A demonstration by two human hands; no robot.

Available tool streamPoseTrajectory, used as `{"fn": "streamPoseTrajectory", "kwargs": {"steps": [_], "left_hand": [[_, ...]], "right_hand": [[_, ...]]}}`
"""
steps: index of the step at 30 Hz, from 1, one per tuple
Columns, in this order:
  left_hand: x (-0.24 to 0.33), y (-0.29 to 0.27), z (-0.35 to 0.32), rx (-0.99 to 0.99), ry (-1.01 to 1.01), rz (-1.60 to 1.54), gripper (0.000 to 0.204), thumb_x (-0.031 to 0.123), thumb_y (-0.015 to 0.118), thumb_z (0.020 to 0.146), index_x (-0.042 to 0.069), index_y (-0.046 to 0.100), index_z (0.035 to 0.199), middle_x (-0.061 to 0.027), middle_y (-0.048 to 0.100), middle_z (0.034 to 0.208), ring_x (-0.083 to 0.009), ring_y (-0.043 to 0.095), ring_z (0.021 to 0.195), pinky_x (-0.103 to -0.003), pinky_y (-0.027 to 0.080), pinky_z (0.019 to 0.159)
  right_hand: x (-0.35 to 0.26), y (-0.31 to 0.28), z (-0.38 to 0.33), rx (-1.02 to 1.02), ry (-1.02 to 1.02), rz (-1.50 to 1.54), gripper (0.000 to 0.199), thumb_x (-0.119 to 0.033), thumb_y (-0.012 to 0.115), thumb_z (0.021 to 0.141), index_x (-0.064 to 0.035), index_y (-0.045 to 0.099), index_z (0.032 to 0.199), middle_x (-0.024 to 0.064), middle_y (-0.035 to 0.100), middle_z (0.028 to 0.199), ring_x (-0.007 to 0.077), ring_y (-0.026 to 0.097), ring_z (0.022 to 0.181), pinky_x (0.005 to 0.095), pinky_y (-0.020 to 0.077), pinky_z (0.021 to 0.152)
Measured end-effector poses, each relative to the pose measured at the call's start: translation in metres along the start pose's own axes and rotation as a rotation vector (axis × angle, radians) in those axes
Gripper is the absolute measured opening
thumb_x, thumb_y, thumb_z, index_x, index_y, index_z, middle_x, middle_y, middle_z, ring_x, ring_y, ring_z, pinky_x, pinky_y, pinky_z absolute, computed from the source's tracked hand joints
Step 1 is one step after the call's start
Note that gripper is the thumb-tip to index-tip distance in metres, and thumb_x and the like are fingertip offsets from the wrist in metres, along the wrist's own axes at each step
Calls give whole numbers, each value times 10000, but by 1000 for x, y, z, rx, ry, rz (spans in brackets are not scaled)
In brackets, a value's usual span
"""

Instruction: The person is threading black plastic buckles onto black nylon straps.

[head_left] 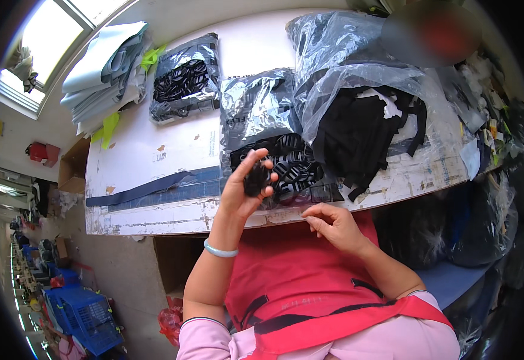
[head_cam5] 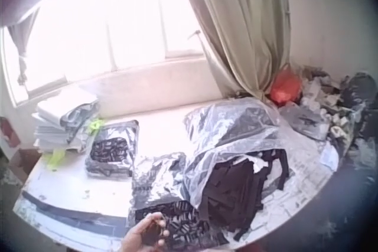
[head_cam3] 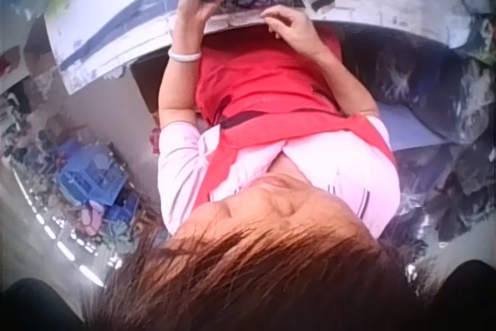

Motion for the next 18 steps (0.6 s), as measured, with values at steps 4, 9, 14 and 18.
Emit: {"fn": "streamPoseTrajectory", "kwargs": {"steps": [4,9,14,18], "left_hand": [[-58,17,-40,-107,-144,79,266,236,586,972,73,565,1181,-49,594,926,-153,600,698,-196,388,402],[-95,-2,-67,-27,-83,322,375,297,568,988,74,554,1291,-27,608,742,-81,551,559,-189,378,406],[-117,-18,-81,-27,-177,289,544,506,492,975,55,566,1270,-28,602,817,-71,557,599,-184,376,403],[-139,-18,-92,-98,-313,35,604,569,438,969,19,574,1179,-71,618,869,-161,652,730,-218,465,430]], "right_hand": [[-26,-9,9,113,-134,29,166,-113,588,964,-22,645,1091,0,649,882,40,562,702,187,463,607],[-35,15,10,-59,-104,-76,214,-85,615,940,-14,623,1141,23,666,905,55,616,746,212,485,640],[-22,30,2,-161,-382,-335,193,-45,643,896,-13,657,1086,47,660,848,57,636,779,225,498,658],[-1,26,-5,-142,58,-48,141,-92,598,949,2,676,1018,46,658,770,76,625,657,227,497,599]]}}
Point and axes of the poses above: each hand's wrist, its own z-axis towards the middle knuckle, its own y-axis out of the palm, x = y × z, the point moved 9 cm from there along z, towards the middle knuckle
